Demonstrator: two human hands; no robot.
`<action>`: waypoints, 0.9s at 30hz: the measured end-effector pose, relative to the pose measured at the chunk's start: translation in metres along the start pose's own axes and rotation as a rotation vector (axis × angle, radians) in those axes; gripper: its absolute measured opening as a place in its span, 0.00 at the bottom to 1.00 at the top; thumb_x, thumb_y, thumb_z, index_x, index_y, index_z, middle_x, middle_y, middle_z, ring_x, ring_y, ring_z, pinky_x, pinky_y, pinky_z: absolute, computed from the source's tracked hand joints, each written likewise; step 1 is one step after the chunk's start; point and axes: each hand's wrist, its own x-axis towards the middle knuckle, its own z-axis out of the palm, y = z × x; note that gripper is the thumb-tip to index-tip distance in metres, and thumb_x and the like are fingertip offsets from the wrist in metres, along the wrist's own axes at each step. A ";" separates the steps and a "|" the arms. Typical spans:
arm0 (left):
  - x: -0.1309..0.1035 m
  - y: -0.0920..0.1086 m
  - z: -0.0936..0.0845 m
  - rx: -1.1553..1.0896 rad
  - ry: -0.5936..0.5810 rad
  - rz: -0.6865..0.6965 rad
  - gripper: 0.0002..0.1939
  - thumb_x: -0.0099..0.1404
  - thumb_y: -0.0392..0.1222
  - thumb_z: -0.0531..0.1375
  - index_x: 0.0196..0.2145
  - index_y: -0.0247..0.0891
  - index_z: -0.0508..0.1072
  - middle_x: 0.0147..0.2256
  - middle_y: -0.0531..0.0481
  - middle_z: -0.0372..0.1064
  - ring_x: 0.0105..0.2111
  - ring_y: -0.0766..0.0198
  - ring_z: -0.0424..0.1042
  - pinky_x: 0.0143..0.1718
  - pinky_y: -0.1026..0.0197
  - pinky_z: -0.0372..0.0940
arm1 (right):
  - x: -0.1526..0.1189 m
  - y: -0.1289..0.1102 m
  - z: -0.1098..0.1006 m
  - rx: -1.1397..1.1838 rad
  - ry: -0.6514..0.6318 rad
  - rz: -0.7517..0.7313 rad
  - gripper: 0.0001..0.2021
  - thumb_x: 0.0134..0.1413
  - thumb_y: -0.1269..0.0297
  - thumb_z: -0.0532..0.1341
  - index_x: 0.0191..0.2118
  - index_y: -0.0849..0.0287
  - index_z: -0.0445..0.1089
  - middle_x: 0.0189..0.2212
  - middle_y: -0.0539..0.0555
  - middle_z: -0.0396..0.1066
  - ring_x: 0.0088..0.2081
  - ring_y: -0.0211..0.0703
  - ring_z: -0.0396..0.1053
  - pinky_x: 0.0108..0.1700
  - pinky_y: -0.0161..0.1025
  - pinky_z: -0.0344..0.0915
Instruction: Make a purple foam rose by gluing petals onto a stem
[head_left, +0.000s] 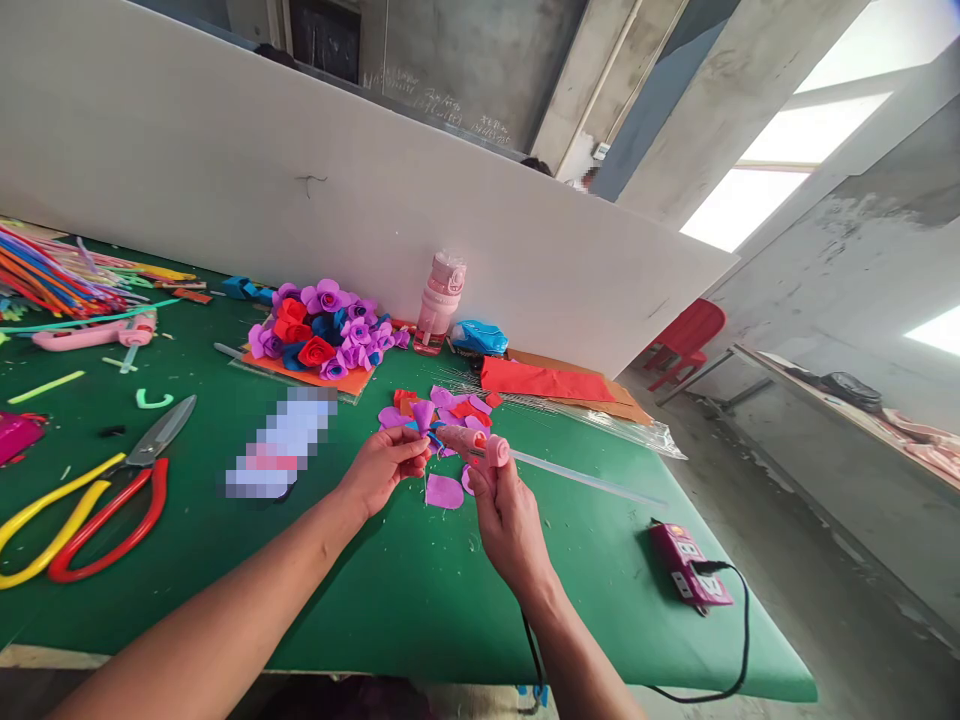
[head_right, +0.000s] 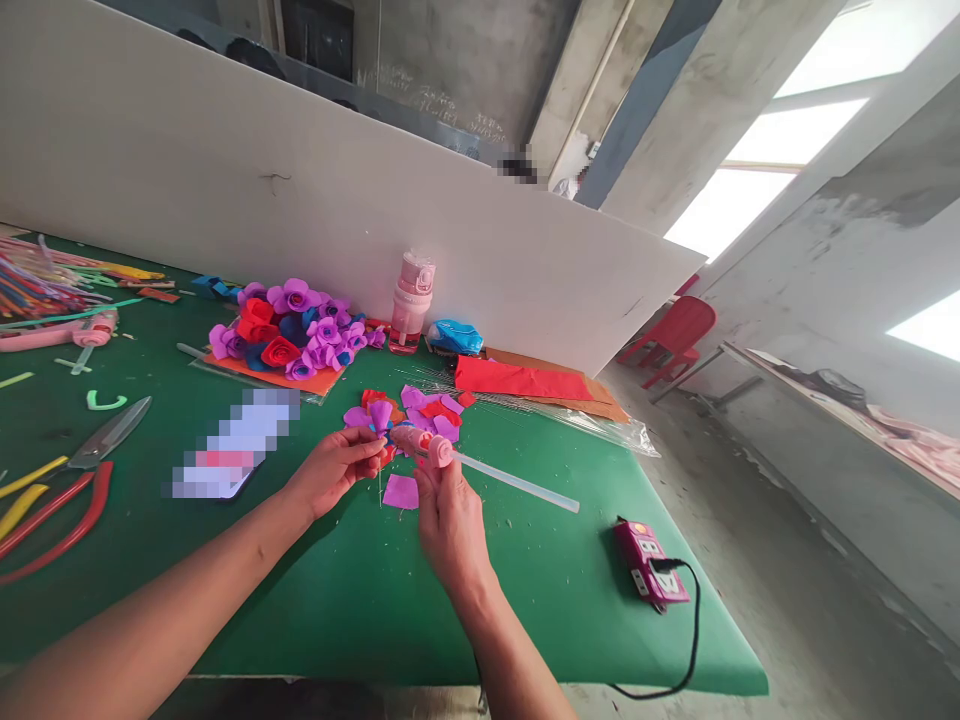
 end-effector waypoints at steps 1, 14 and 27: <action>0.000 0.000 0.000 0.000 -0.002 0.000 0.12 0.46 0.41 0.70 0.24 0.33 0.71 0.20 0.53 0.69 0.20 0.72 0.64 0.22 0.69 0.61 | 0.000 0.000 0.000 0.001 -0.003 0.002 0.12 0.62 0.61 0.48 0.47 0.60 0.60 0.30 0.55 0.72 0.29 0.45 0.71 0.30 0.37 0.63; 0.000 0.000 0.000 -0.021 -0.007 0.008 0.12 0.45 0.39 0.70 0.24 0.33 0.71 0.20 0.53 0.68 0.20 0.73 0.64 0.22 0.69 0.61 | -0.001 0.003 0.003 -0.003 0.018 0.006 0.15 0.62 0.61 0.48 0.51 0.61 0.59 0.33 0.57 0.73 0.30 0.46 0.72 0.31 0.37 0.65; -0.001 0.001 0.001 -0.025 0.004 -0.005 0.12 0.45 0.39 0.70 0.23 0.33 0.71 0.20 0.53 0.68 0.20 0.73 0.64 0.22 0.69 0.62 | -0.004 0.003 -0.001 0.015 0.058 0.020 0.15 0.62 0.61 0.48 0.51 0.60 0.60 0.32 0.55 0.73 0.28 0.42 0.70 0.30 0.36 0.65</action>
